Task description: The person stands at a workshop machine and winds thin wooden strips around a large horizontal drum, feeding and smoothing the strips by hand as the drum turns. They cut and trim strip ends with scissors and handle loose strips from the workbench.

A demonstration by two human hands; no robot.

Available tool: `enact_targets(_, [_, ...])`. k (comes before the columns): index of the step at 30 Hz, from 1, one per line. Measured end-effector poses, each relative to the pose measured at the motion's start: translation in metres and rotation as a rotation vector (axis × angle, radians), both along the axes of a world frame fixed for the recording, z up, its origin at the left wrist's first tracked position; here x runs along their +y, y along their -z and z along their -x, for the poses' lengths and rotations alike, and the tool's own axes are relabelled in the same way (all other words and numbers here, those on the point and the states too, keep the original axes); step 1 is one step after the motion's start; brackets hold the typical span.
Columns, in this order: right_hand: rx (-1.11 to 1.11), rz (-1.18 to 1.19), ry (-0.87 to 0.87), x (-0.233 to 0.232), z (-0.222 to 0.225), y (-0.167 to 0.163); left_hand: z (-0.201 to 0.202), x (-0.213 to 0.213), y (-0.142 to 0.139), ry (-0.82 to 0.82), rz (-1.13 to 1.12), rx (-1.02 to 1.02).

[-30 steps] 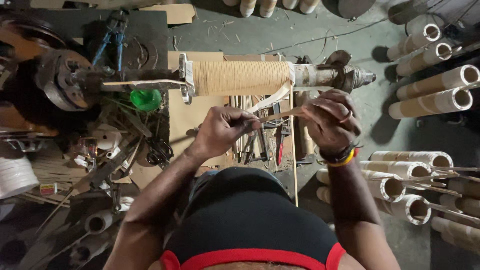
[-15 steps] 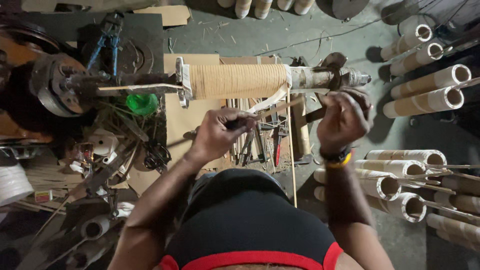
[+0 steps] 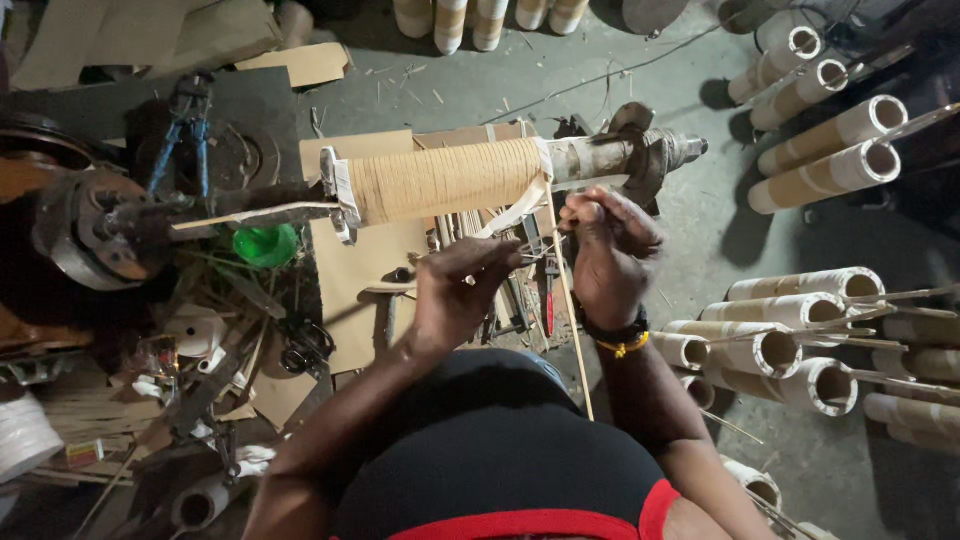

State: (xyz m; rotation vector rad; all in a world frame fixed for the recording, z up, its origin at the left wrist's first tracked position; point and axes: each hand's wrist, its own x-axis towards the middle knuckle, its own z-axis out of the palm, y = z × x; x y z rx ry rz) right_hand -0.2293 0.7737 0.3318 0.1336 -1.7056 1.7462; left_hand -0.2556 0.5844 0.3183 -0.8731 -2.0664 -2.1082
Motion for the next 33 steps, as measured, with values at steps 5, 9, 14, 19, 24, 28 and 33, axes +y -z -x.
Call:
enact_targets(5, [-0.243, 0.494, -0.353, -0.006, 0.004, 0.007, 0.003, 0.019, 0.002, 0.167, -0.190, -0.476])
enact_targets(9, [-0.201, 0.596, -0.367, 0.015, 0.012, -0.007, 0.007, 0.038, 0.027, 0.213, -0.058, -0.609])
enact_targets(14, [-0.206, -0.132, 0.086, 0.104, -0.002, -0.039, 0.033, 0.046, 0.099, 0.016, 0.296, -0.221])
enact_targets(19, [-0.244, -0.137, -0.123, 0.132, 0.025, 0.040, 0.079, 0.073, 0.181, 0.022, 0.419, -0.633])
enact_targets(24, [-0.658, -0.097, 0.157, 0.115, 0.079, 0.157, 0.105, 0.088, 0.222, 0.176, 0.168, -0.567])
enact_targets(28, [-0.593, -0.225, 0.245, 0.109, 0.098, 0.190, 0.109, 0.079, 0.226, 0.358, -0.040, -0.739])
enact_targets(33, [-0.754, -0.298, 0.241, 0.104, 0.102, 0.183, 0.102, 0.068, 0.216, 0.122, 0.375, -0.559])
